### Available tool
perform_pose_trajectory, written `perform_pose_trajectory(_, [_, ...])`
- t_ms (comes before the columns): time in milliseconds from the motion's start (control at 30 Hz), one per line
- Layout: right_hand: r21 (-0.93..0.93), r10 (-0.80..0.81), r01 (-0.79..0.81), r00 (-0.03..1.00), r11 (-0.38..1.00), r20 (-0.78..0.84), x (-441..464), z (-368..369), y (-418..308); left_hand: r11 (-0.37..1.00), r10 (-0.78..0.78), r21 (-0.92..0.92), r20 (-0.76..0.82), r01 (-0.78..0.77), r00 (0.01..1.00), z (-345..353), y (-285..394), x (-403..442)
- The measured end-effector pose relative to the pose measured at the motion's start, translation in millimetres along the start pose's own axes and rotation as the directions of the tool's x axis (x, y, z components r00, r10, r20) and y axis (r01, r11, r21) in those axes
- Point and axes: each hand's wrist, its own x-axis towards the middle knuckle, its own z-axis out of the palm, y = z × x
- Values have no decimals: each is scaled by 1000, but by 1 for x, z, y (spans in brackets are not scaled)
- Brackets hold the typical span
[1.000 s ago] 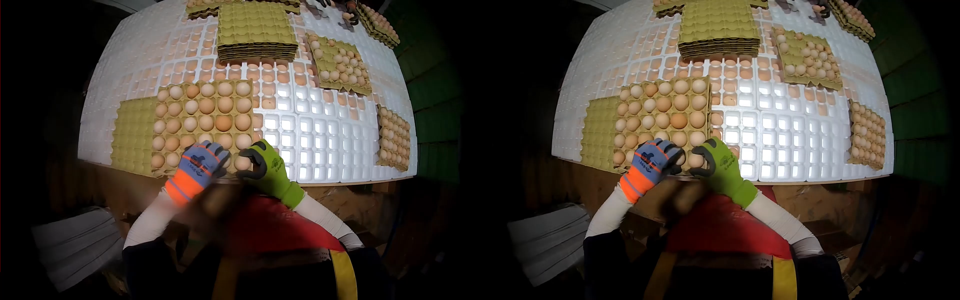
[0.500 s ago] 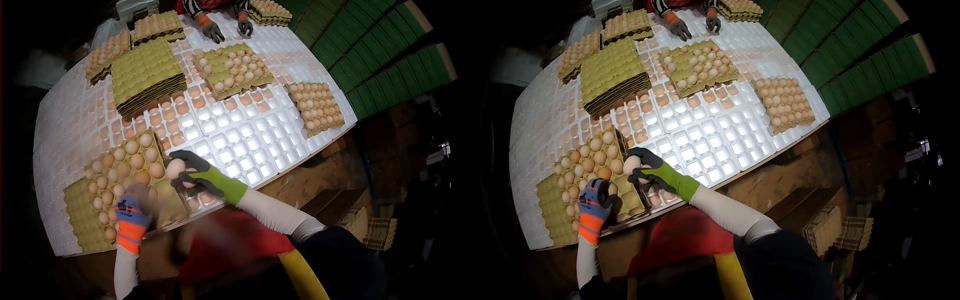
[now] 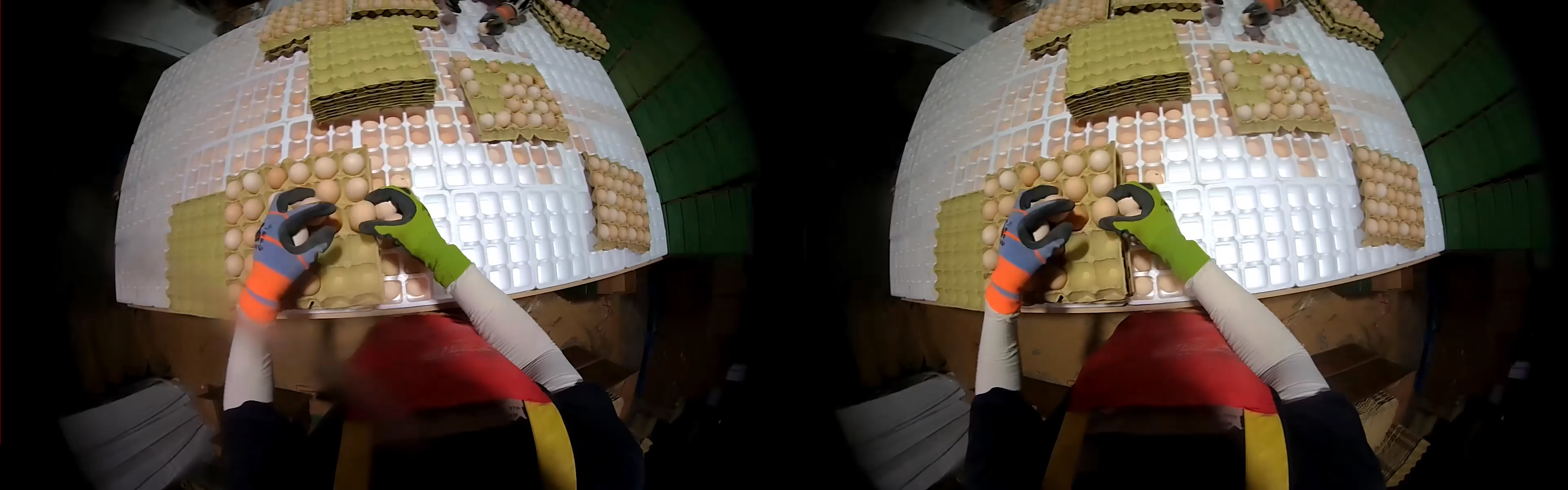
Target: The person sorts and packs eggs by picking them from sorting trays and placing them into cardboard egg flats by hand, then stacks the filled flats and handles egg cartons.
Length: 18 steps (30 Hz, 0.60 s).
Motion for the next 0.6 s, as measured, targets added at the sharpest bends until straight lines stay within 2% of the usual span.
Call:
perform_pose_trajectory(33, [449, 204, -222, 975, 865, 89, -9, -4, -3, 940, 121, 323, -10, -111, 993, 0, 12, 6])
perform_pose_trajectory(67, [592, 211, -230, 972, 772, 103, -20, -9, 2, 898, -171, 434, 177, 79, 969, -3, 23, 14])
perform_pose_trajectory(100, [718, 214, -235, 969, 655, 122, -31, -12, 7, 903, -162, 424, 180, 72, 970, 2, 23, 17])
perform_pose_trajectory(133, [727, 289, -250, 954, 640, 73, -45, -13, -8, 888, -154, 457, 182, 55, 971, 7, 20, 19])
perform_pose_trajectory(167, [736, 334, -331, 931, 591, 150, -57, -25, -8, 869, -149, 493, 181, 42, 972, 10, 16, 21])
perform_pose_trajectory(200, [470, 148, -130, 989, 873, 0, -69, -34, 21, 847, -149, 531, 178, 32, 973, 11, 12, 21])
perform_pose_trajectory(233, [119, -88, 96, 994, 988, -71, -75, -42, 49, 822, -150, 570, 177, 23, 973, 12, 7, 21])
perform_pose_trajectory(267, [410, 243, -200, 969, 890, -53, -71, -57, 41, 794, -153, 608, 175, 15, 973, 13, 5, 21])
perform_pose_trajectory(300, [687, 547, -380, 837, 620, -30, -66, -71, 32, 763, -153, 646, 170, 7, 973, 13, 4, 23])
perform_pose_trajectory(333, [603, 482, -317, 867, 732, -129, -55, -89, 42, 777, -217, 625, 144, 81, 966, 8, 11, 29])
perform_pose_trajectory(367, [502, 403, -253, 889, 827, -217, -43, -106, 53, 774, -215, 627, 133, 86, 968, 8, 19, 36])
perform_pose_trajectory(433, [207, 246, -165, 848, 964, -470, -14, -128, 45, 932, -179, 326, 38, 157, 983, 12, 32, 44])
perform_pose_trajectory(467, [-20, 91, -123, 825, 992, -558, 11, -145, 65, 931, -220, 288, -41, 222, 975, 30, 36, 51])
perform_pose_trajectory(500, [-604, -339, -96, 753, 791, -563, 29, -156, 78, 928, -192, 317, -48, 197, 980, 52, 46, 65])
perform_pose_trajectory(567, [-686, -299, -156, 816, 711, -495, 51, -170, 76, 884, -213, 419, -32, 207, 976, 102, 55, 100])
perform_pose_trajectory(600, [-700, -261, -179, 841, 691, -474, 58, -177, 81, 884, -180, 416, -116, 213, 977, 133, 50, 115])
